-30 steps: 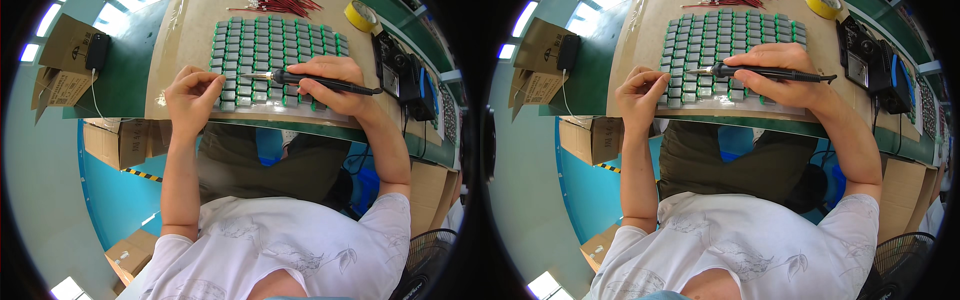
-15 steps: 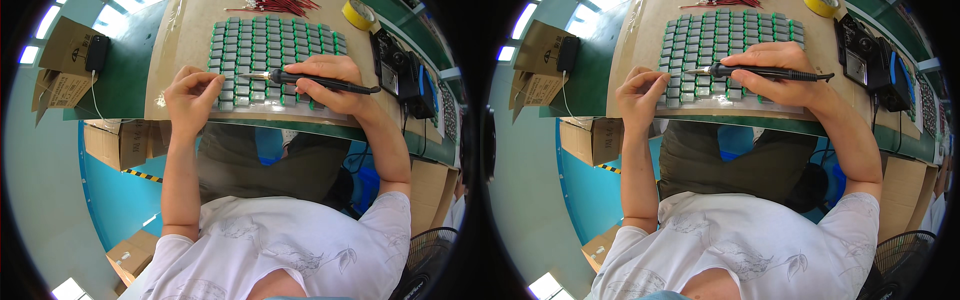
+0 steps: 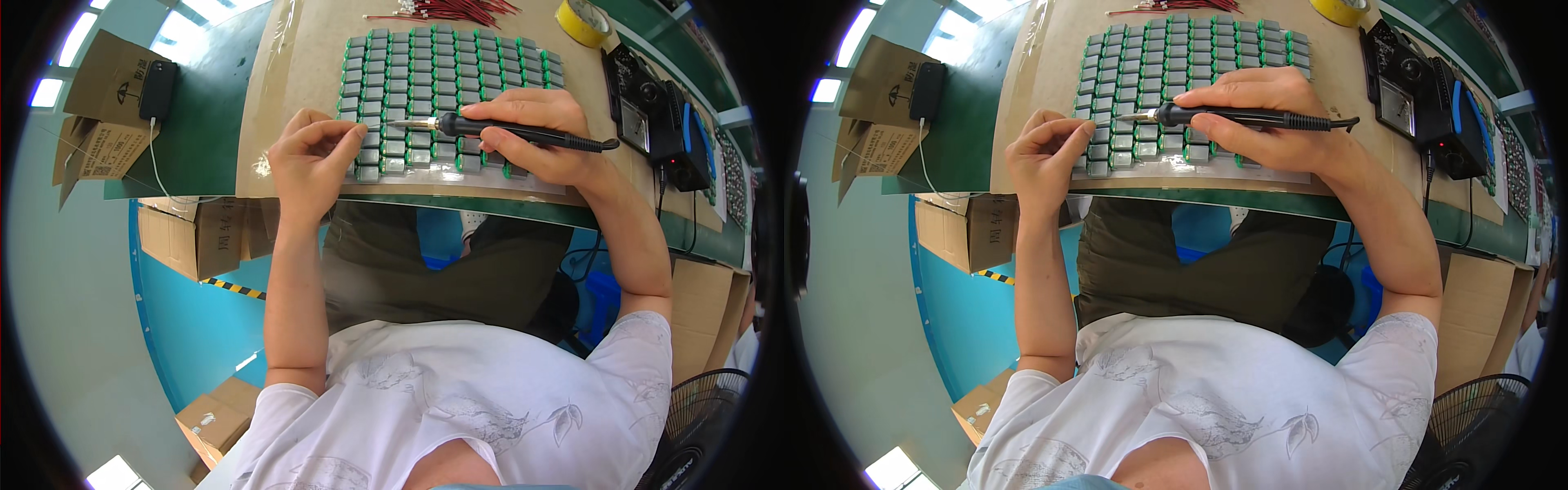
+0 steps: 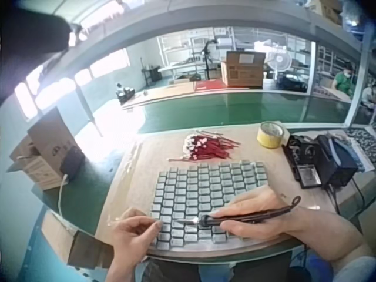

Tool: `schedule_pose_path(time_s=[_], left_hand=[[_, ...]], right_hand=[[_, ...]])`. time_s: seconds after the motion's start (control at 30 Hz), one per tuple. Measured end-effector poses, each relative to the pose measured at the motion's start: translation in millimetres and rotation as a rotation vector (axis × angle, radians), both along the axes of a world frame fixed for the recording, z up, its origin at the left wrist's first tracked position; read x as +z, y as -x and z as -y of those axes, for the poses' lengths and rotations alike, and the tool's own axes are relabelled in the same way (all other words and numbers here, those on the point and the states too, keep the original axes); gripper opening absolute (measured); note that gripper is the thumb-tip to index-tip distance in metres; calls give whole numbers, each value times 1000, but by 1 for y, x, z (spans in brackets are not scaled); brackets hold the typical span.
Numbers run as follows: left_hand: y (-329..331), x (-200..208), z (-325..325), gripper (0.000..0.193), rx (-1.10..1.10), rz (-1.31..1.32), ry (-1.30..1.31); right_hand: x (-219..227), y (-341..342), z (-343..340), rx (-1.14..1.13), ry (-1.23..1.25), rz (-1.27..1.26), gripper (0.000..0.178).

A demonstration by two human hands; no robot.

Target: Soldering components or wires onto an array of electronic parts on a workbench.

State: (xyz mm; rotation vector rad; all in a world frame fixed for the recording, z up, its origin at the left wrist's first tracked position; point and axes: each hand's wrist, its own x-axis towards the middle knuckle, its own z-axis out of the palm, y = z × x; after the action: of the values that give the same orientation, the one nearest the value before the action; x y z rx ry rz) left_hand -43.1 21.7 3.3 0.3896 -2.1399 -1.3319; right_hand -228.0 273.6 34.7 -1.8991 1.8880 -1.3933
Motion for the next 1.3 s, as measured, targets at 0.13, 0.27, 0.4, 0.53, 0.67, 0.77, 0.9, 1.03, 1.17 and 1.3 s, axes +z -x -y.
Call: schedule_pose_path(time_s=[0.13, 0.27, 0.4, 0.53, 0.67, 0.77, 0.9, 1.03, 1.17, 1.3], left_hand=[[1, 0, -1, 8, 12, 9, 19], [0, -1, 0, 8, 14, -14, -9], [-1, -4, 3, 8, 8, -52, -57], [-3, -4, 4, 7, -14, -53, -12], [-3, -2, 2, 7, -23, -40, -48], [-4, -2, 3, 6, -31, -32, -53], [-4, -1, 2, 6, -31, -10, -37], [-4, -1, 1, 6, -36, -2, -17], [-4, -1, 1, 6, -28, 6, -11], [-4, 1, 0, 7, -18, 22, 19]], right_hand=[[1, -1, 0, 5, -14, 6, 32], [0, 0, 0, 4, 16, -12, 32], [1, -1, 0, 2, 30, -9, 32], [4, -1, -1, 8, 15, -3, 31], [3, -2, -1, 22, 15, 4, 31], [1, -1, 0, 38, 47, 0, 32], [1, -2, 0, 43, 54, 6, 32], [1, -3, 1, 51, 56, 21, 30], [-1, -3, 2, 59, 69, 18, 29], [-1, -3, 1, 57, 60, 21, 30]])
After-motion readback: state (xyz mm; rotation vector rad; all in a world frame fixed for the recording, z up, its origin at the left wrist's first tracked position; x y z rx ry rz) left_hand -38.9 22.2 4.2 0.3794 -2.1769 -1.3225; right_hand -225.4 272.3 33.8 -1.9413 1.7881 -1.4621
